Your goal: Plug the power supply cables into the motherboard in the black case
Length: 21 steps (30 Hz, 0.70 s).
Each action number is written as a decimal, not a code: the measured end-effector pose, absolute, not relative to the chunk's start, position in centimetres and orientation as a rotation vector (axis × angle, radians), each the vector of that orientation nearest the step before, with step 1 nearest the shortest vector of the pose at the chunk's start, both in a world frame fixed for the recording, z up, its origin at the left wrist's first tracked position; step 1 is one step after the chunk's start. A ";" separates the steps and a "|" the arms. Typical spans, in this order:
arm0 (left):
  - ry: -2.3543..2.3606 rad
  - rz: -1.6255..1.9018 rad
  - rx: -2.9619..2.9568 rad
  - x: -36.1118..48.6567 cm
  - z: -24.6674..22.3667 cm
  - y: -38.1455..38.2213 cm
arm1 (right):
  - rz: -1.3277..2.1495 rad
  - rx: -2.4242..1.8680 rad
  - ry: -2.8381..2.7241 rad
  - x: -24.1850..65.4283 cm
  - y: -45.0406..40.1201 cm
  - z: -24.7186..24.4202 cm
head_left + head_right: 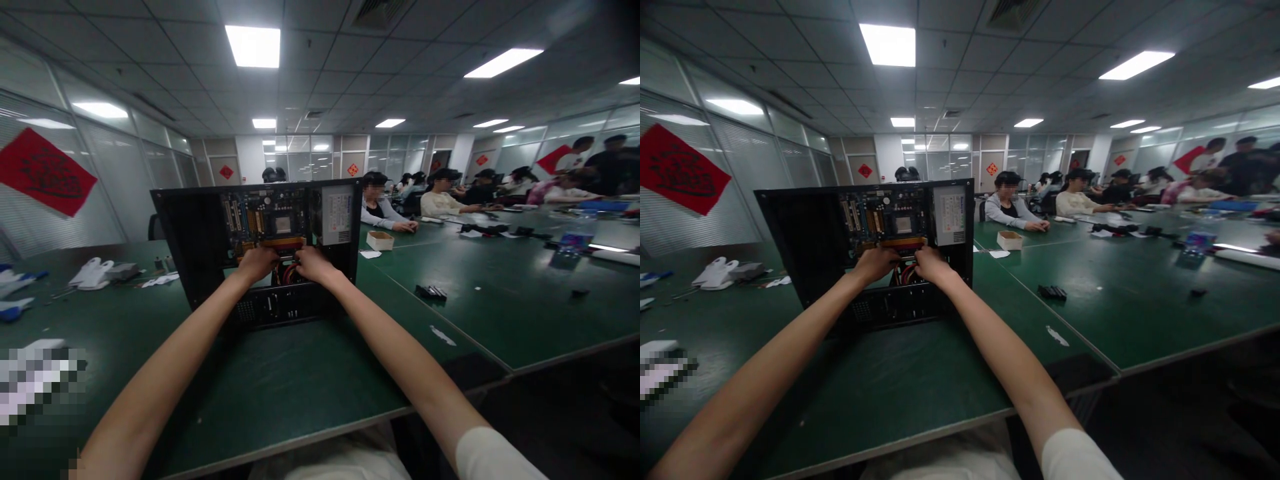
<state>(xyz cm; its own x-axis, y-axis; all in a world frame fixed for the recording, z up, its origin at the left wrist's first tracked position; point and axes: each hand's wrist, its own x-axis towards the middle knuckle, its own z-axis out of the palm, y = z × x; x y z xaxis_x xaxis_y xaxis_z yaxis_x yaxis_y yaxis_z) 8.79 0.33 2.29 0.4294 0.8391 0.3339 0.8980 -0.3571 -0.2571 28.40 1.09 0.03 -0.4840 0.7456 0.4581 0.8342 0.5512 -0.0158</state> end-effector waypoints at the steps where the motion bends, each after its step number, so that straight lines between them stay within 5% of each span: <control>1: -1.465 -0.193 -2.294 8.9 2.3 0.3 | -0.293 -1.281 -2.379 28.4 1.1 0.0; 21: -1.571 -0.194 -2.175 9.5 2.3 0.4 | -0.346 -1.273 -2.408 28.0 0.8 0.0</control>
<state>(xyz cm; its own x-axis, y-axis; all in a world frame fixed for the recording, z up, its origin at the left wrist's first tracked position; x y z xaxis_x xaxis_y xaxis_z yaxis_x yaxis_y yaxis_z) 9.50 0.41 2.26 0.3423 0.8656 0.3655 0.9285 -0.2519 -0.2730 28.01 0.84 0.03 -0.5096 0.7329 0.4508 0.8302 0.5564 0.0339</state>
